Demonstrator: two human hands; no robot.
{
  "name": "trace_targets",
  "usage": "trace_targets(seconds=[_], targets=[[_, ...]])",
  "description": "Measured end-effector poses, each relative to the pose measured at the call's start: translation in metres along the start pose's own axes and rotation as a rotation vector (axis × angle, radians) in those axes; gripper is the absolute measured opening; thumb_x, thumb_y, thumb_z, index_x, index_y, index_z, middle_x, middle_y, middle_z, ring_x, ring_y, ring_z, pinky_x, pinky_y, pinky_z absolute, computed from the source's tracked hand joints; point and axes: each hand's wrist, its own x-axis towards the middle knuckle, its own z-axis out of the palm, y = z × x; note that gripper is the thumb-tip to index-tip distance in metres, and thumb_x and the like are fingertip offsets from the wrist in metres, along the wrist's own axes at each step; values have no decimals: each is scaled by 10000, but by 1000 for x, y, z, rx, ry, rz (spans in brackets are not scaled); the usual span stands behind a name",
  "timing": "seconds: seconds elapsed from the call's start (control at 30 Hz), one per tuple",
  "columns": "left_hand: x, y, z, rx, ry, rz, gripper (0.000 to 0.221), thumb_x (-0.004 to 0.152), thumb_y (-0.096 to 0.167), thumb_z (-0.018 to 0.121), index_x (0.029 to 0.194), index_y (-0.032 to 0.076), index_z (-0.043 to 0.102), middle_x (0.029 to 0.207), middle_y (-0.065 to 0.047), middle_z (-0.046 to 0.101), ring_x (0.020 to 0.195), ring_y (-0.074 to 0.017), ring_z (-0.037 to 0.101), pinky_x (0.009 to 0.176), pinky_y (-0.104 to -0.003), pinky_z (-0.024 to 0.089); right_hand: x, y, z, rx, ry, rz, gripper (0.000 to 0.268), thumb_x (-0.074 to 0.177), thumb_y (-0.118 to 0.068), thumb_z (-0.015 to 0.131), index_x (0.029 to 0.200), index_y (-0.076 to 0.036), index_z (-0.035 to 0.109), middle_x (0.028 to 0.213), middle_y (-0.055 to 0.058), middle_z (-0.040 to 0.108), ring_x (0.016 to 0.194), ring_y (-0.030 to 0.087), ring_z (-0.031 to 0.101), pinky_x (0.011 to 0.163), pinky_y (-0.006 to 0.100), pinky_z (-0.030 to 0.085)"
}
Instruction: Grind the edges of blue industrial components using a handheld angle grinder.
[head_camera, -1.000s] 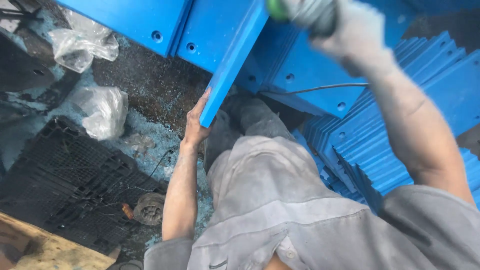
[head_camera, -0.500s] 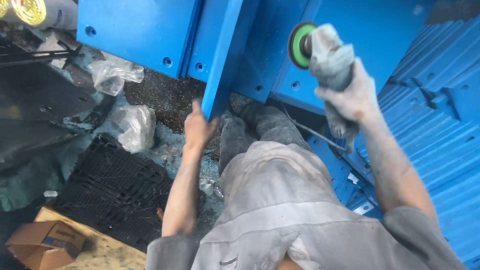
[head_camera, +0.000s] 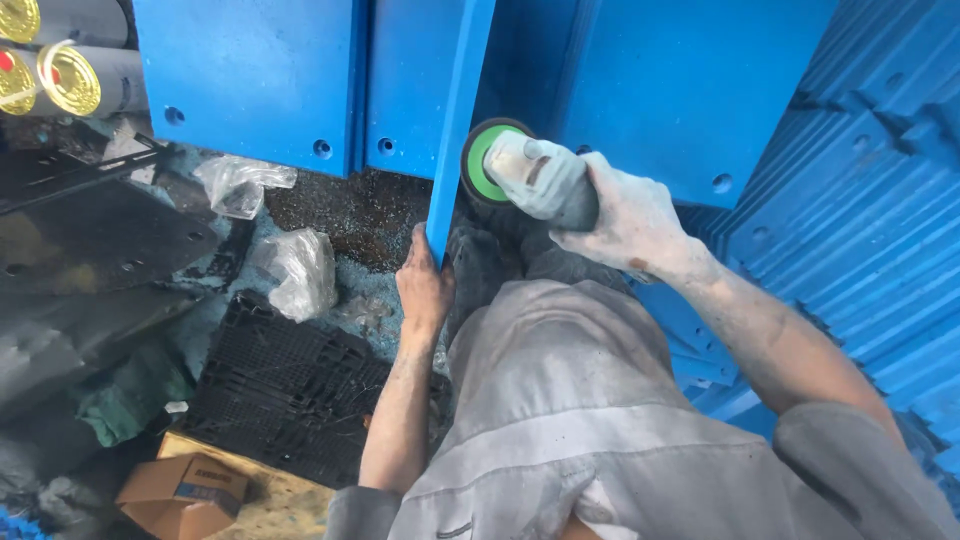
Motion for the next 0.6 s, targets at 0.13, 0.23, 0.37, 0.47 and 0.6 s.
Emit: trace_targets(seconds=[0.13,0.23,0.37,0.47,0.6], targets=[[2,5,-4,33,-49,-104,729,765,-22,704,1442,-10,434,1147,-309,690,967,-480,696,810,-533,576,25,1,-7,-26,-20,-64,737,745,-412,862,1298,-79,508,1032,198,714,911,409,711,751,522,569],[0,6,-4,34,-42,-123,738,749,-32,700,1441,-10,443,1146,-306,696,964,-478,697,812,-533,574,45,3,-17,-98,-5,-92,719,762,-438,858,1274,-77,503,1025,207,711,905,414,711,755,523,573],[-6,0,5,79,-59,-136,733,772,-27,700,1453,-31,430,1162,-314,685,961,-453,717,838,-509,591,77,7,-38,-165,121,-89,753,780,-484,874,1258,-44,492,1013,238,701,888,445,701,752,527,572],[-10,2,11,71,-49,-123,744,749,-32,704,1447,-35,446,1167,-306,691,975,-456,714,848,-507,590,105,27,-48,-194,279,-135,721,846,-485,883,1254,-34,496,1024,234,711,926,439,709,772,525,572],[-17,-4,23,66,-10,-84,726,752,-38,704,1429,-57,441,1246,-343,659,990,-471,700,839,-507,587,123,39,-54,-202,339,-119,750,921,-481,861,1393,-36,485,1068,234,713,949,406,727,790,507,584]])
